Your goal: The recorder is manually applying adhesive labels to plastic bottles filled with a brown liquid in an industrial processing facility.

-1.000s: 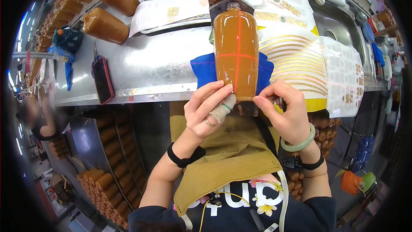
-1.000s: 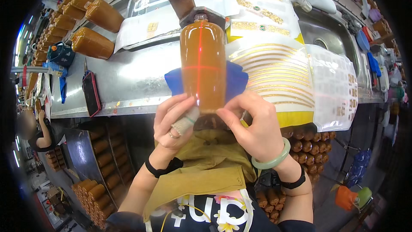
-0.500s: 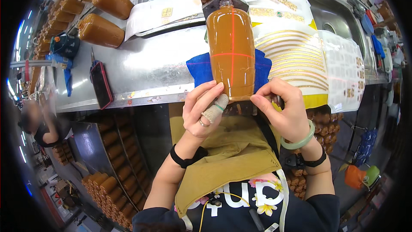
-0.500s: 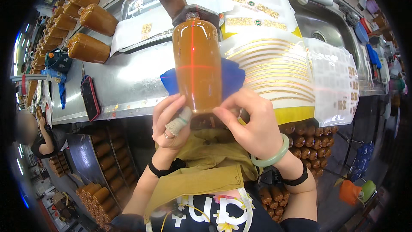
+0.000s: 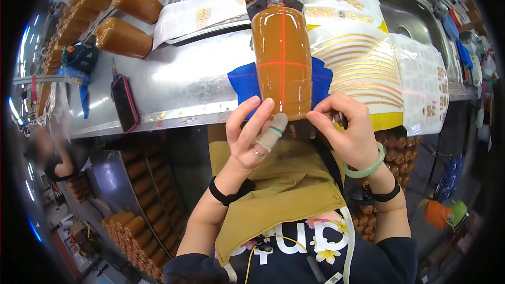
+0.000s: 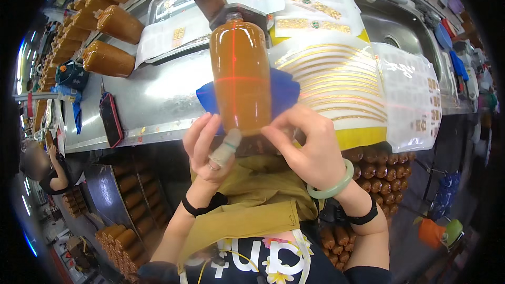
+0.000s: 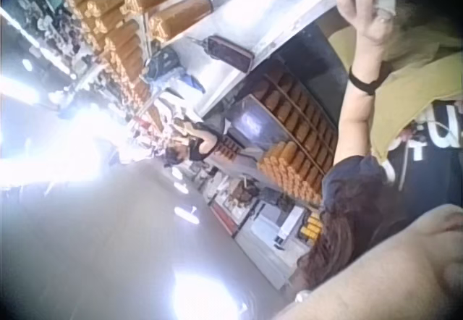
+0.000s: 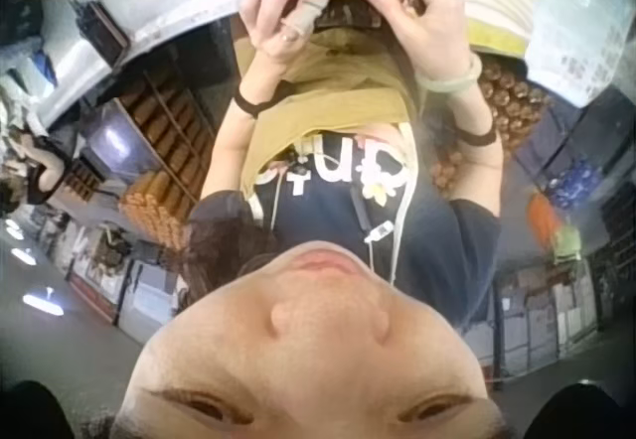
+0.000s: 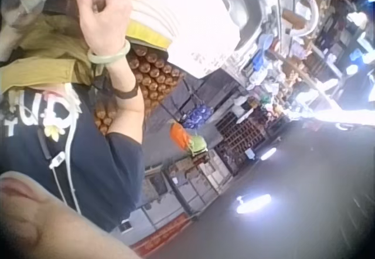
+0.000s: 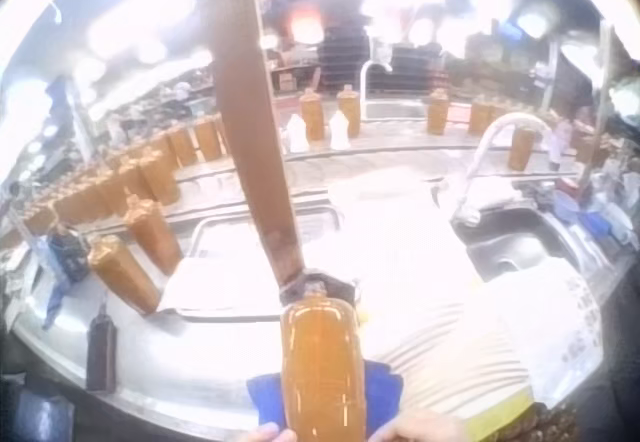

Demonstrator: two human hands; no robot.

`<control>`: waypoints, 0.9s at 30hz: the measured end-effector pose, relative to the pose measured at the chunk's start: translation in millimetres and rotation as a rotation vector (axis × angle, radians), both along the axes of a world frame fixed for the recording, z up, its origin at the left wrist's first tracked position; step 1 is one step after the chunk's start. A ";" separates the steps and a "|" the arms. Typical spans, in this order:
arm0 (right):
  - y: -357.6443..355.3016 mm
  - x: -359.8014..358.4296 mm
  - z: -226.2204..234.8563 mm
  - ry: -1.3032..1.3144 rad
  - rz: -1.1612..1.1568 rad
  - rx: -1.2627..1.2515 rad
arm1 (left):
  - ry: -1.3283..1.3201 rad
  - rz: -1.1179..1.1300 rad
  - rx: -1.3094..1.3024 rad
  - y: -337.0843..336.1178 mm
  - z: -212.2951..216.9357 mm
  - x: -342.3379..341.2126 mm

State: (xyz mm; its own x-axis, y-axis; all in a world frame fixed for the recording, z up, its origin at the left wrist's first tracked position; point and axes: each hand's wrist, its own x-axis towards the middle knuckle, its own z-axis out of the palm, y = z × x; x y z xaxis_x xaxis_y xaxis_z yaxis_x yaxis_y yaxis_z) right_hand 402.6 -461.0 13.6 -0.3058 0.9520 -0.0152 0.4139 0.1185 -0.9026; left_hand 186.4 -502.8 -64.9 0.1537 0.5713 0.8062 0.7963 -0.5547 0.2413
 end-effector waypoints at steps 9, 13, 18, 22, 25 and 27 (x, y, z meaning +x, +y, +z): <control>0.6 -1.4 -1.8 0.025 0.002 0.037 | -0.198 -0.068 -0.031 10.6 7.5 15.3; 1.4 0.7 -1.5 0.038 0.000 0.015 | -0.253 -0.055 0.004 11.1 0.1 11.6; 2.7 5.2 -1.2 0.033 0.019 0.005 | -0.220 -0.033 0.047 6.2 -4.0 10.8; 3.9 5.6 -2.7 0.015 0.016 0.006 | -0.098 0.045 -0.012 -1.1 5.9 18.1; 3.9 4.1 -4.2 0.025 -0.004 -0.018 | -0.199 -0.015 -0.049 1.1 9.8 22.3; 3.4 3.3 -4.6 0.019 -0.007 0.003 | -0.194 -0.118 -0.040 7.7 8.3 18.1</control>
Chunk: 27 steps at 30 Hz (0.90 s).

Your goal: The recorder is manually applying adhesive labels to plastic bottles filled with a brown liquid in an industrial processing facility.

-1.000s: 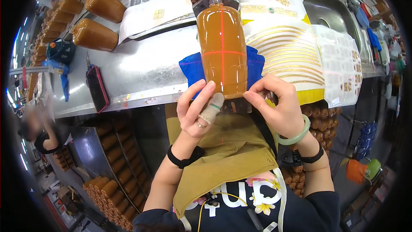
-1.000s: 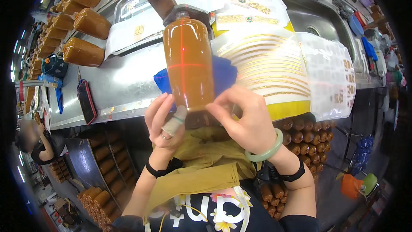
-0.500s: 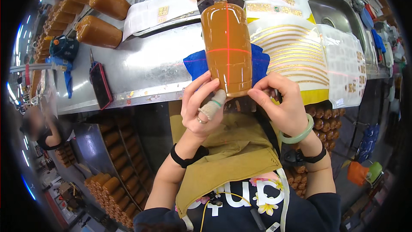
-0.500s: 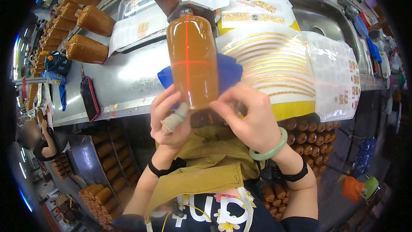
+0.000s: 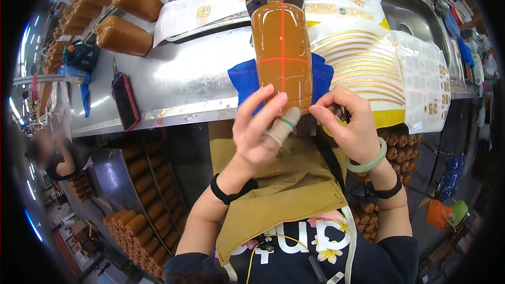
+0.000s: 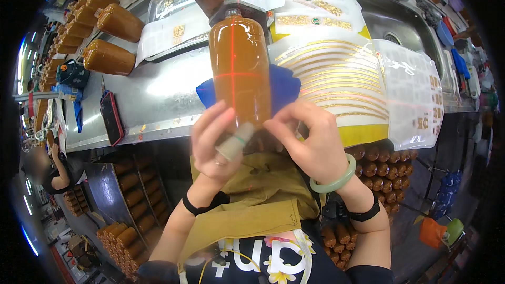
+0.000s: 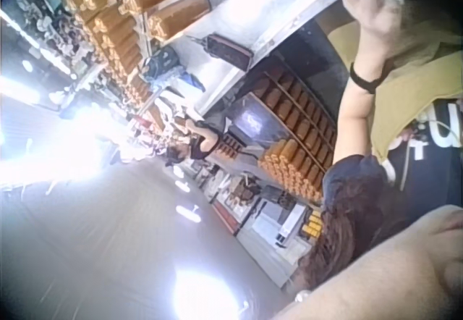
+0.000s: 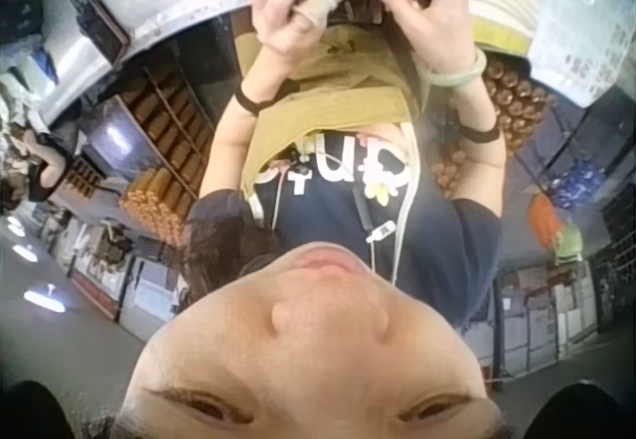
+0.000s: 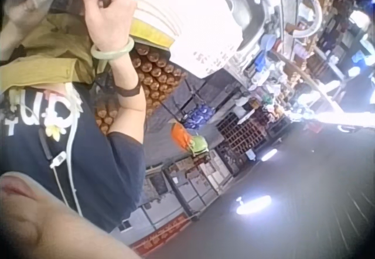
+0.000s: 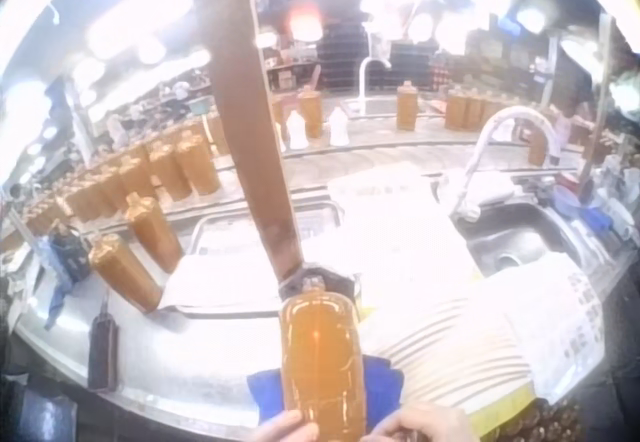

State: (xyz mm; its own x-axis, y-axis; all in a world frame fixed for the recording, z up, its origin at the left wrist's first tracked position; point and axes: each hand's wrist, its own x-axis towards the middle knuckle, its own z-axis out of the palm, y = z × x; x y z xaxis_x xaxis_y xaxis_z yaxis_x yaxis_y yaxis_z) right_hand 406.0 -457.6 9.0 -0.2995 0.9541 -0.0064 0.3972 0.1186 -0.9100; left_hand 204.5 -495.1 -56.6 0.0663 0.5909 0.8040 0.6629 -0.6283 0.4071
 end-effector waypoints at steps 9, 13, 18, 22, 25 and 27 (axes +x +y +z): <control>0.0 -1.1 2.5 0.016 0.024 0.001 | -0.128 0.107 -0.065 -5.6 -10.5 -6.1; 0.5 -2.2 9.6 0.017 0.025 -0.007 | -0.069 0.155 -0.018 -7.6 -10.6 -6.9; -2.1 -4.4 26.7 0.049 0.066 -0.022 | -0.371 0.072 -0.145 -7.4 -15.4 -0.4; -1.7 -8.8 35.9 0.084 0.113 -0.026 | -0.348 0.090 -0.193 -7.2 -14.8 -3.9; -0.3 -10.4 38.8 0.106 0.121 -0.022 | -0.142 0.087 -0.081 -5.3 -10.8 -8.4; -0.5 -9.1 40.7 0.106 0.127 -0.018 | -0.183 0.075 -0.117 -8.3 -6.7 -7.7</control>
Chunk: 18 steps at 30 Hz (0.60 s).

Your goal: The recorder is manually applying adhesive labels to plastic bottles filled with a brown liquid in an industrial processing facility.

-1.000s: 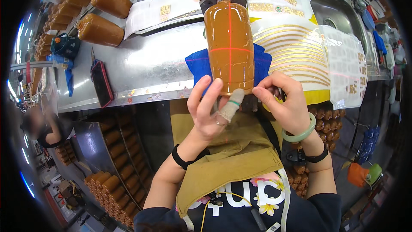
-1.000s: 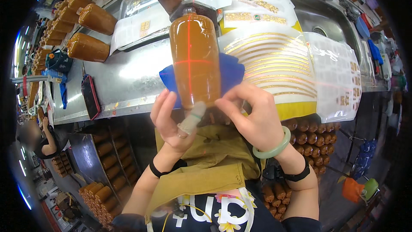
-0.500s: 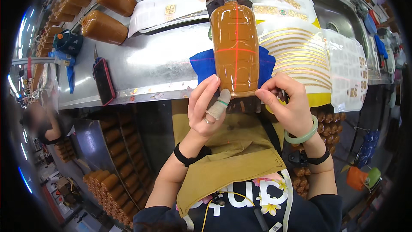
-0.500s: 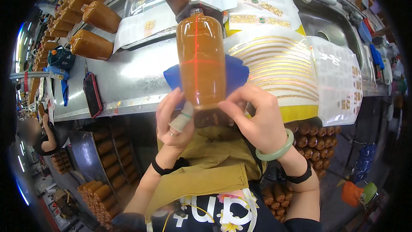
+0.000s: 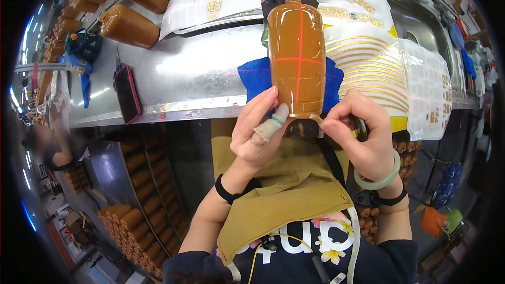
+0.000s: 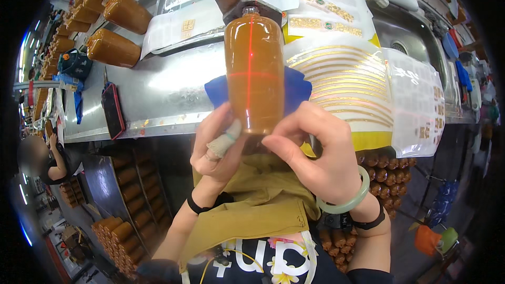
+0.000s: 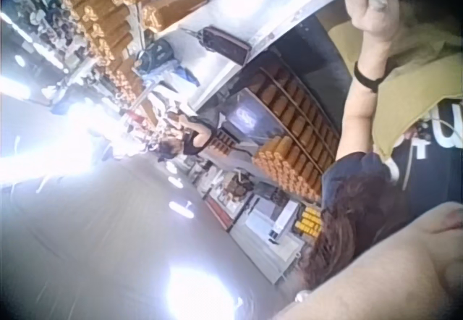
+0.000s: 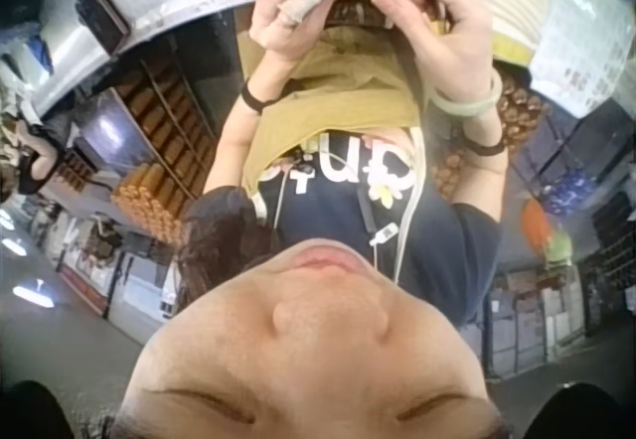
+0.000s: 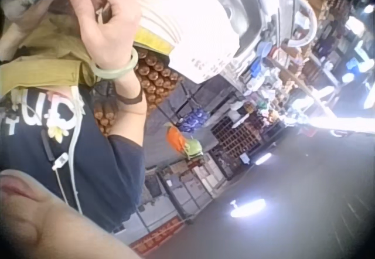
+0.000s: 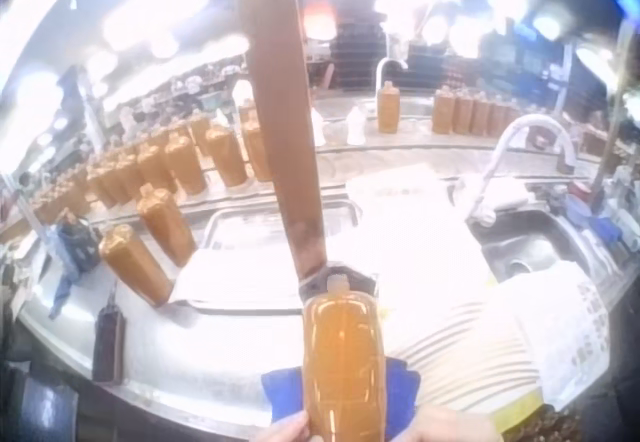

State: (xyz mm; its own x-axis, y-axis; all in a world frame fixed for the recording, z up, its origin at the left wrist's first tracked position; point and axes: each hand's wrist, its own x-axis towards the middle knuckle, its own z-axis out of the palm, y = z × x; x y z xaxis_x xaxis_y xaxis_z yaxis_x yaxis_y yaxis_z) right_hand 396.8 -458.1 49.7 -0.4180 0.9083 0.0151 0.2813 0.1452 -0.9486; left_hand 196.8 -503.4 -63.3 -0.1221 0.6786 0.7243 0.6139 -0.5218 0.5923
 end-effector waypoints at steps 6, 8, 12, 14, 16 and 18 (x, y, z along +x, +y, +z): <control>-2.6 11.0 4.7 -0.016 -0.036 0.032 | -0.022 0.013 0.029 4.7 3.3 -1.2; -2.8 14.0 4.2 -0.056 -0.069 0.023 | -0.006 -0.011 0.089 7.1 3.1 -1.1; -2.3 17.5 -0.5 -0.073 -0.058 0.048 | 0.058 0.007 0.047 6.8 4.2 -1.2; -1.6 18.4 -4.7 -0.079 -0.078 0.044 | 0.078 0.030 0.036 5.0 4.0 -1.0; -0.6 19.5 -9.4 -0.085 -0.100 0.042 | 0.100 0.040 -0.009 0.2 3.7 -1.5; 0.1 21.0 -13.8 -0.167 -0.139 0.010 | 0.142 0.054 -0.085 -1.3 0.4 -1.3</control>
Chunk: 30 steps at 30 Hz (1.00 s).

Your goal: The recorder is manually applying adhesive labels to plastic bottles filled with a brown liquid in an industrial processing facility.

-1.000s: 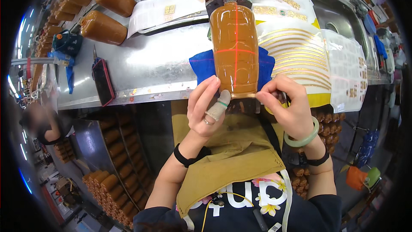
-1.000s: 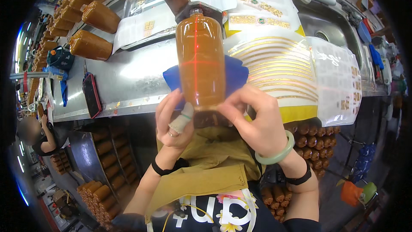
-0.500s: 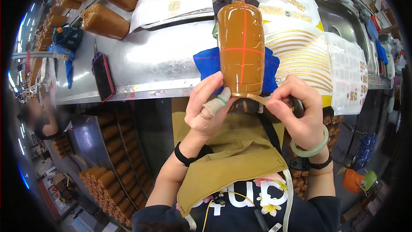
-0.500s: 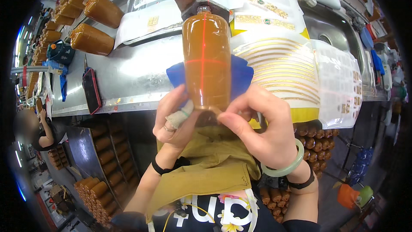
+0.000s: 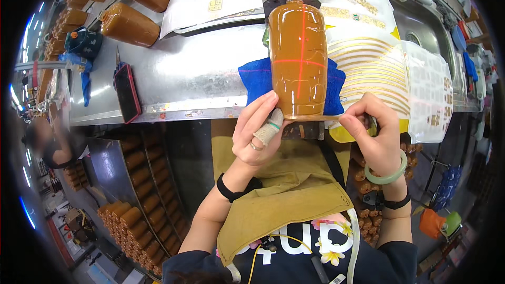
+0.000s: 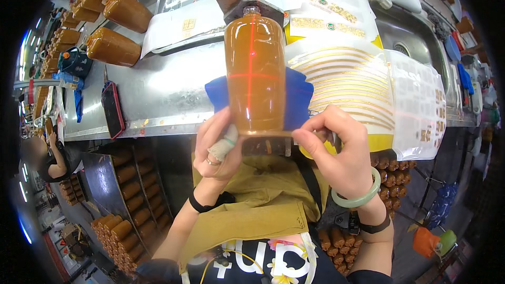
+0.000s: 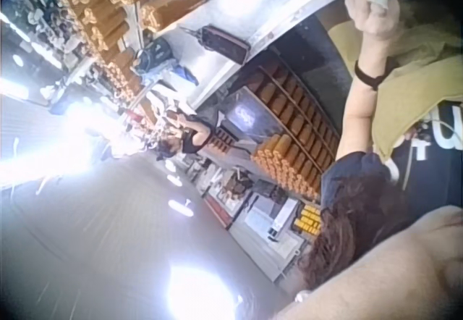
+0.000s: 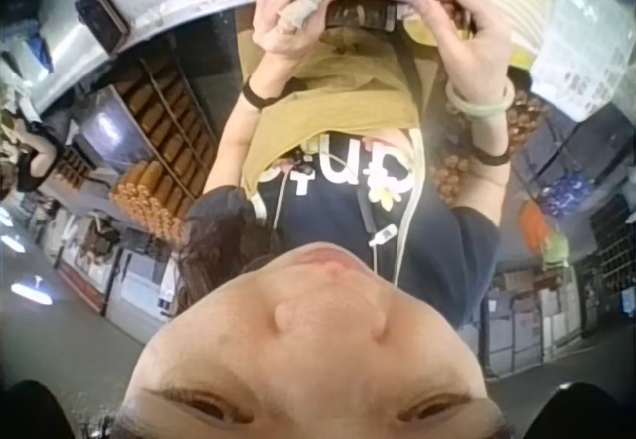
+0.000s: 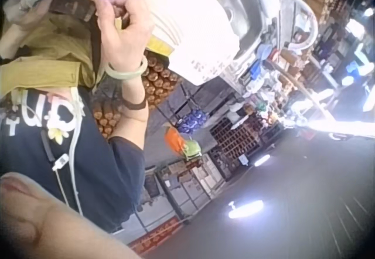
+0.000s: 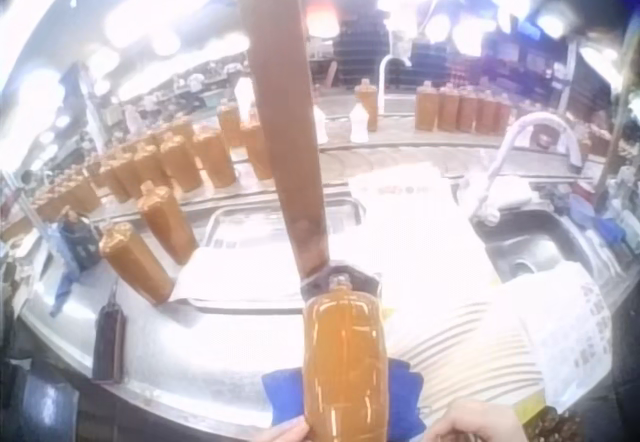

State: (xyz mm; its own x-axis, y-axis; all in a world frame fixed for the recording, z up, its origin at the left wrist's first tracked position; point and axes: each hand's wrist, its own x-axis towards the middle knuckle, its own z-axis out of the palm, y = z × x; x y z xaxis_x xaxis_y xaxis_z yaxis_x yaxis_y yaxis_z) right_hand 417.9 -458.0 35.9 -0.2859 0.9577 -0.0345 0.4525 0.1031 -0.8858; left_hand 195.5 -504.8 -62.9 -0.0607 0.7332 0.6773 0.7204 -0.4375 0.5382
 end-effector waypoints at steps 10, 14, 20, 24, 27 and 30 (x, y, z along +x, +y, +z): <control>-3.4 2.4 -12.0 0.040 0.003 0.001 | -0.032 -0.038 0.319 5.6 -16.9 1.0; -2.8 0.5 -16.1 0.048 -0.012 -0.008 | 0.016 0.006 0.230 -0.1 -12.0 2.1; -1.7 -2.0 -18.9 0.050 -0.009 -0.011 | 0.134 0.000 0.246 3.0 1.9 6.7; -2.5 -5.8 -18.6 0.059 -0.003 -0.033 | -0.008 -0.114 0.179 9.1 5.1 4.6; -3.0 -8.9 -17.1 0.054 0.024 0.006 | -0.054 -0.060 0.096 9.4 1.3 4.9; -3.3 -10.2 -15.3 0.072 0.036 0.016 | -0.205 -0.048 0.093 7.3 -4.2 4.6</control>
State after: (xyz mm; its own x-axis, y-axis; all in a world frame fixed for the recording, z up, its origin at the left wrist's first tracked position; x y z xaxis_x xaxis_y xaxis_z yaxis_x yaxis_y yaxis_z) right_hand 407.7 -461.4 20.6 -0.3215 0.9469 0.0027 0.3830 0.1326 -0.9142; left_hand 200.0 -497.5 -67.1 -0.1710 0.6738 0.7189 0.5773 -0.5227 0.6273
